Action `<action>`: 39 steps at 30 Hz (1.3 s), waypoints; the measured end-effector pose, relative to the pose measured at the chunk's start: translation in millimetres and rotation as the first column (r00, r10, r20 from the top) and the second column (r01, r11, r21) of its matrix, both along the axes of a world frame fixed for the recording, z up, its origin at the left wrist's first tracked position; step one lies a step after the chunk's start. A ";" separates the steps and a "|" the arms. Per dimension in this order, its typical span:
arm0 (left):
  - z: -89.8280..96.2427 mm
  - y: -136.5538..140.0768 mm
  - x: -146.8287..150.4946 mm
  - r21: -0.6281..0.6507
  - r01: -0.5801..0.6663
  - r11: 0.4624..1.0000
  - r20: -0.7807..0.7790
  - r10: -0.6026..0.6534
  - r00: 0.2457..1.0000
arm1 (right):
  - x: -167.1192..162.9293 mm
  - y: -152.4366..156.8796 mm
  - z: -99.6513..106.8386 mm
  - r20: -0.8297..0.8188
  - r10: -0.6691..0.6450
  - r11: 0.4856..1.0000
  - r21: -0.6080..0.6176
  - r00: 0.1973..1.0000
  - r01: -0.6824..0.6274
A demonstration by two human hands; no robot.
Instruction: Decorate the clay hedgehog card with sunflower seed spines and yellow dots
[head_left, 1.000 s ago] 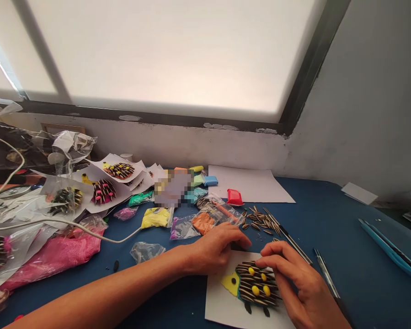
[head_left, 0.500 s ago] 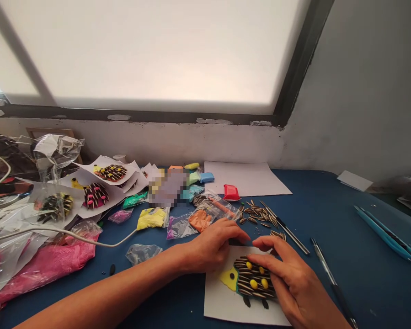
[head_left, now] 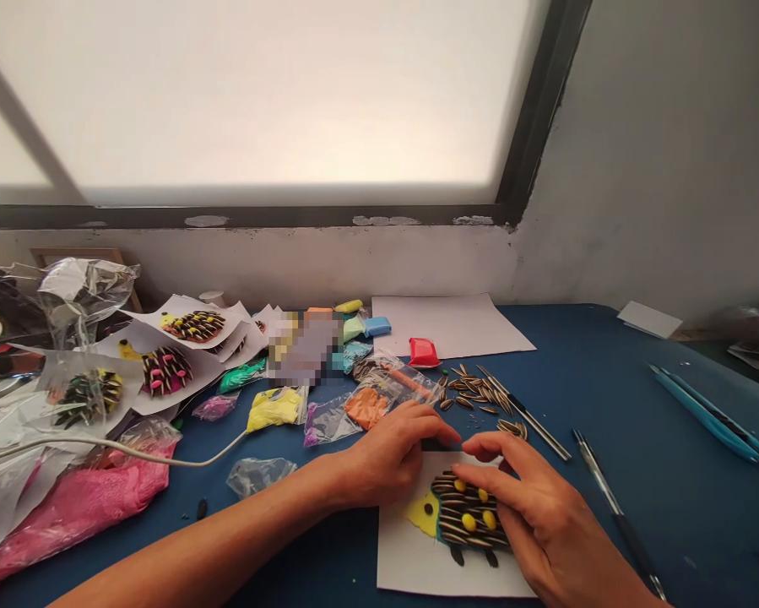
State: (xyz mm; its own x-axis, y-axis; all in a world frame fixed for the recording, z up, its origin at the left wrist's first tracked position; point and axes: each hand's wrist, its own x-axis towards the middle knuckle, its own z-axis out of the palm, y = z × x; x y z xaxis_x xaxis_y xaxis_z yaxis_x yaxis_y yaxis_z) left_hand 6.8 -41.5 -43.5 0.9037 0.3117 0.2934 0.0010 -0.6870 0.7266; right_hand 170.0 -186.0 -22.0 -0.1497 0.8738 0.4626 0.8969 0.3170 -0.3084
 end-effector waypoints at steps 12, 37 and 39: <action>-2.7 -0.3 0.3 -0.003 -0.011 1.000 0.002 0.011 1.000 | -1.7 -3.5 7.6 -0.046 -0.025 1.000 0.003 0.999 0.025; -5.2 1.0 0.5 0.043 -0.016 0.999 -0.006 0.016 1.000 | 10.9 -26.3 -10.7 -0.034 -0.008 0.991 0.135 0.999 0.013; -4.9 0.9 0.6 0.040 -0.017 0.999 -0.006 0.017 1.000 | 11.1 -26.9 -11.0 -0.011 0.004 0.991 0.135 1.000 -0.002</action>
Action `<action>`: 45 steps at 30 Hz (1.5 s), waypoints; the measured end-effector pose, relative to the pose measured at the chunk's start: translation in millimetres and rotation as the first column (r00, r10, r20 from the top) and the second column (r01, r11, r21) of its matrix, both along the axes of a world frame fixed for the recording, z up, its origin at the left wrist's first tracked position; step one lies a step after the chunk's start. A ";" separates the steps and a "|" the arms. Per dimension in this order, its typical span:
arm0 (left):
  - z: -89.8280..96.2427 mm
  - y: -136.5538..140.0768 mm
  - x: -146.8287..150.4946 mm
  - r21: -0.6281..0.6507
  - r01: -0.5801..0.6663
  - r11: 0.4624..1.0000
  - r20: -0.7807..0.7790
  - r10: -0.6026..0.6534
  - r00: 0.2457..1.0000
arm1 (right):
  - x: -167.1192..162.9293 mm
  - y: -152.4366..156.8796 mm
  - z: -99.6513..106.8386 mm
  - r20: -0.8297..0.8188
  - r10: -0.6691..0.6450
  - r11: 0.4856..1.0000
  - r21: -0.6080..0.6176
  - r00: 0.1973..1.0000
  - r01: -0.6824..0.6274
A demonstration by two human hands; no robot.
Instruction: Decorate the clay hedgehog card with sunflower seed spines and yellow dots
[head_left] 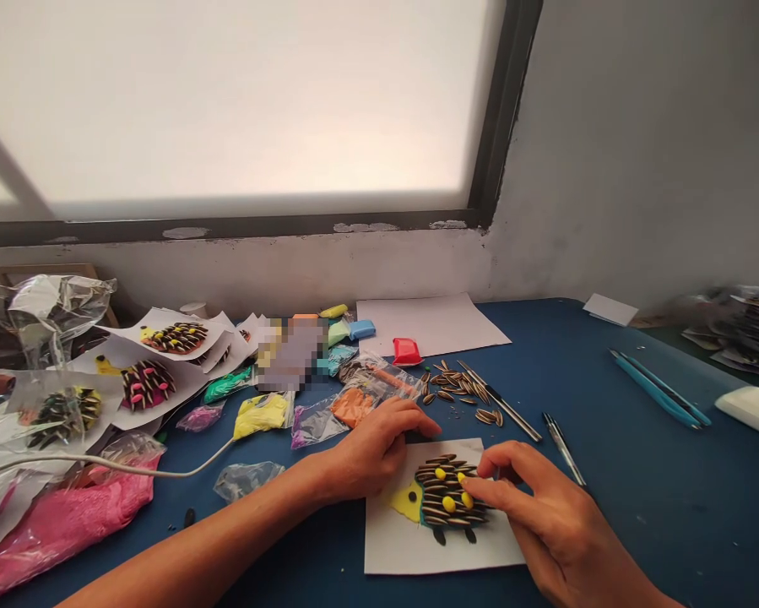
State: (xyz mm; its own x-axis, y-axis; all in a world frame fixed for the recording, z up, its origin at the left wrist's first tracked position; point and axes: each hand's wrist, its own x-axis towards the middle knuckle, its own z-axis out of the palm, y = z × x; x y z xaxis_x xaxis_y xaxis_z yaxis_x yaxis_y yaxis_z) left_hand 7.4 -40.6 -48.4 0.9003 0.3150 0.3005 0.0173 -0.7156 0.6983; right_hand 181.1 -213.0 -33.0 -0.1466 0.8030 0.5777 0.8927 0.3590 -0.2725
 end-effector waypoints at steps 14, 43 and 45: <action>2.5 -0.5 -1.0 0.000 0.003 1.000 -0.009 -0.003 1.000 | -0.2 1.8 2.9 0.028 0.019 1.000 0.005 0.999 -0.019; -0.3 0.4 1.1 -0.021 -0.005 1.000 0.020 0.005 1.000 | 15.8 11.5 -4.9 0.011 -0.370 0.902 -0.233 0.929 0.362; -0.6 0.3 1.1 -0.015 -0.010 1.000 0.022 0.010 1.000 | 11.6 15.5 -1.4 -0.054 -0.371 0.885 -0.324 0.927 0.335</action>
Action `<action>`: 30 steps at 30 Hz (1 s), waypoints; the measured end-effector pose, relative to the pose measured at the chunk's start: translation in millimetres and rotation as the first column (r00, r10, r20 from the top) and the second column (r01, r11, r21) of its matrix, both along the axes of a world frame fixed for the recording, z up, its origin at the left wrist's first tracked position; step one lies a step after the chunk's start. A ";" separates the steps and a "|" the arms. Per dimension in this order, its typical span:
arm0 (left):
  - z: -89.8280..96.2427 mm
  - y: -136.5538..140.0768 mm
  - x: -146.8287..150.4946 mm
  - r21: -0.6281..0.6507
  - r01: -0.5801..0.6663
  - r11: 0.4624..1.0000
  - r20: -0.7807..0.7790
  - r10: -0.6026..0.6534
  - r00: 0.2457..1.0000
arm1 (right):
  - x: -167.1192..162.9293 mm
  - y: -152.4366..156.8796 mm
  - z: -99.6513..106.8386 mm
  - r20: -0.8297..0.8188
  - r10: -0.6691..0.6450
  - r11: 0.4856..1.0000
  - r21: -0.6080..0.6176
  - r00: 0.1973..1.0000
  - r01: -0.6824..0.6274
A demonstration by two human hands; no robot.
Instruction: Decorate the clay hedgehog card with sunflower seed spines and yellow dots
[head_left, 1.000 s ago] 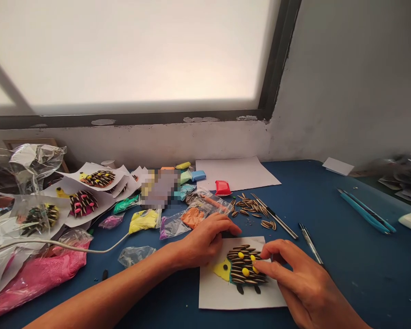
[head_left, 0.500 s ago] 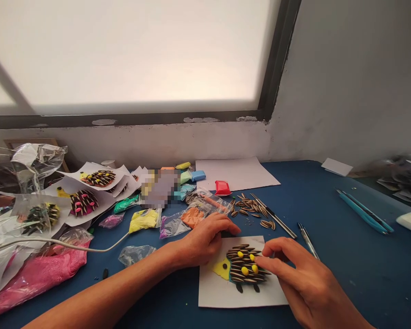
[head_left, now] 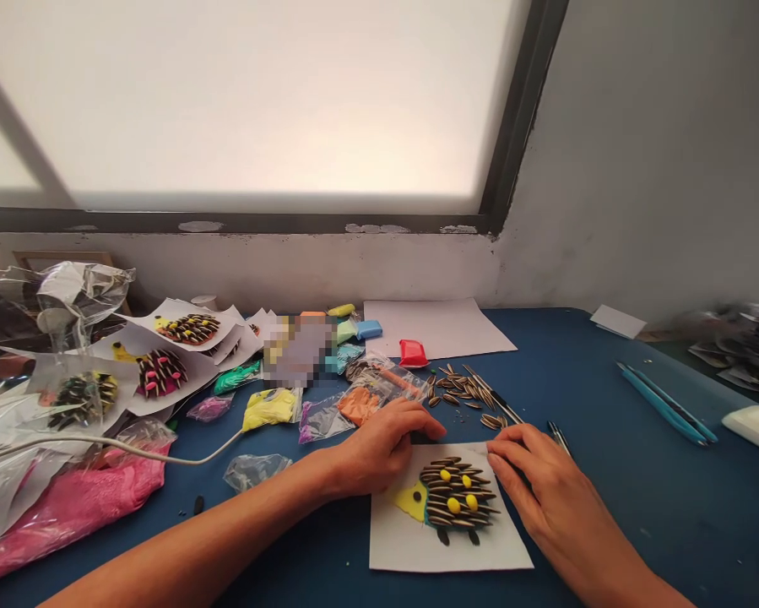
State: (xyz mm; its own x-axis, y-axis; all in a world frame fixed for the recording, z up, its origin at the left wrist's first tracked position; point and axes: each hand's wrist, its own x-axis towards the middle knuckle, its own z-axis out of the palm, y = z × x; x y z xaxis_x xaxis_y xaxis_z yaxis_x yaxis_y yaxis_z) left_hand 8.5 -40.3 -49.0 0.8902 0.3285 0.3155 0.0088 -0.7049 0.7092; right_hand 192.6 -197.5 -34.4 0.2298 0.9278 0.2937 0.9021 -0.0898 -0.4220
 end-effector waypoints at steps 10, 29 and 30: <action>16.7 -5.6 -0.6 -0.247 -0.070 0.967 0.015 0.076 0.997 | -4.7 9.4 12.8 -0.153 -0.090 0.973 -0.224 0.984 0.054; 10.8 48.6 -14.7 0.323 -0.320 0.891 -0.176 0.389 0.904 | -12.0 24.2 28.0 -0.107 0.031 0.953 -0.295 0.994 -0.061; 8.2 49.0 -13.8 0.316 -0.338 0.887 -0.145 0.397 0.907 | -15.4 26.7 27.6 -0.113 0.041 0.954 -0.292 0.993 -0.073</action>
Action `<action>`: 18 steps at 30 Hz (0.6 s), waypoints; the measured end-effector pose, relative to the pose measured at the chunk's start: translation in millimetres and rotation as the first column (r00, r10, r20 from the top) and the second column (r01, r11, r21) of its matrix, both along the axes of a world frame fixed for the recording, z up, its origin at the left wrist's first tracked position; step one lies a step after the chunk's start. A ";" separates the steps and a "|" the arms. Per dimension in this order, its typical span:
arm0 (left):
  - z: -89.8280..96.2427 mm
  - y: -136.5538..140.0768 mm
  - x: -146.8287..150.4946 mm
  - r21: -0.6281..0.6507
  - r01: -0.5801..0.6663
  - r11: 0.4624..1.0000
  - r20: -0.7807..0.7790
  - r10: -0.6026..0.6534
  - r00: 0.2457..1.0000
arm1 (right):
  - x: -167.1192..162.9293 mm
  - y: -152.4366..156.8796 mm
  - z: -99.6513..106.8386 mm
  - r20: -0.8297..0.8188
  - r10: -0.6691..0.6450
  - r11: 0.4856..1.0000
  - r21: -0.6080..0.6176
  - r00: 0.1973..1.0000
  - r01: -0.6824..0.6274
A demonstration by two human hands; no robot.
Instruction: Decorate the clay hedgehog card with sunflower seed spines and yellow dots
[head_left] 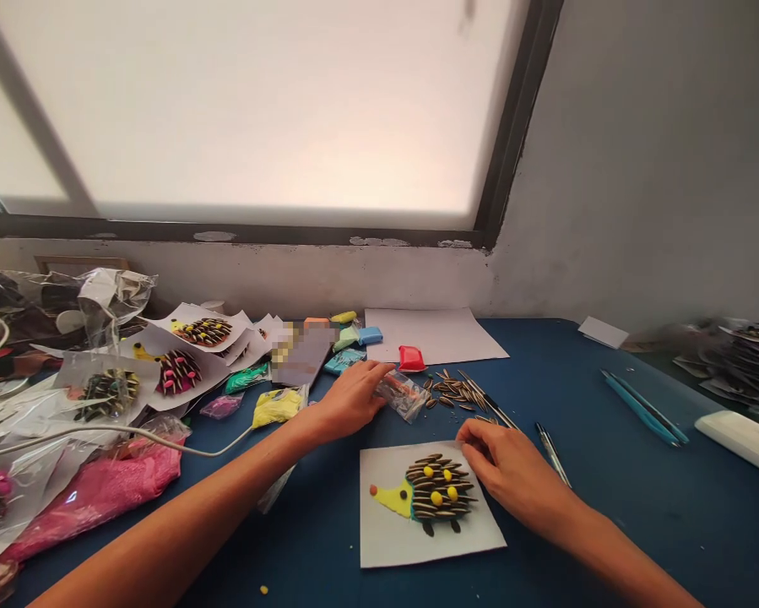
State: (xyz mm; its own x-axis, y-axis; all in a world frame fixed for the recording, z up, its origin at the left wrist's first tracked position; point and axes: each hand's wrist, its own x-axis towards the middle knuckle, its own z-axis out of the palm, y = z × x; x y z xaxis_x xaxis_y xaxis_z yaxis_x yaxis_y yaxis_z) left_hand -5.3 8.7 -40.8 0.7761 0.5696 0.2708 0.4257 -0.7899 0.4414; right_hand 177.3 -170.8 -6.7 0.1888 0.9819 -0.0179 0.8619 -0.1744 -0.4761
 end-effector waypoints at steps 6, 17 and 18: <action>-4.7 3.9 3.2 -0.074 -0.050 0.996 0.187 0.063 0.980 | -15.9 10.1 -0.4 -0.042 0.025 1.000 -0.005 0.999 -0.025; 6.5 3.2 4.7 -0.510 0.143 0.848 0.488 0.148 0.860 | -5.9 28.4 -2.8 -0.152 -0.018 0.999 0.030 0.988 0.023; 7.7 2.6 5.4 -0.547 0.173 0.819 0.507 0.160 0.847 | -6.2 27.9 -3.6 -0.165 -0.018 0.999 0.046 0.986 0.026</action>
State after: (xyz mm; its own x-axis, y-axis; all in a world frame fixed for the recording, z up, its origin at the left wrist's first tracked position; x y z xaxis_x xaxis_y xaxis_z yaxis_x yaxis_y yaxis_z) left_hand 0.2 11.3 -33.1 0.6196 0.7398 0.2621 0.0024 -0.3357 0.9420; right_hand 171.1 -143.0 -10.3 0.2085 0.9780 -0.0040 0.7674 -0.1662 -0.6192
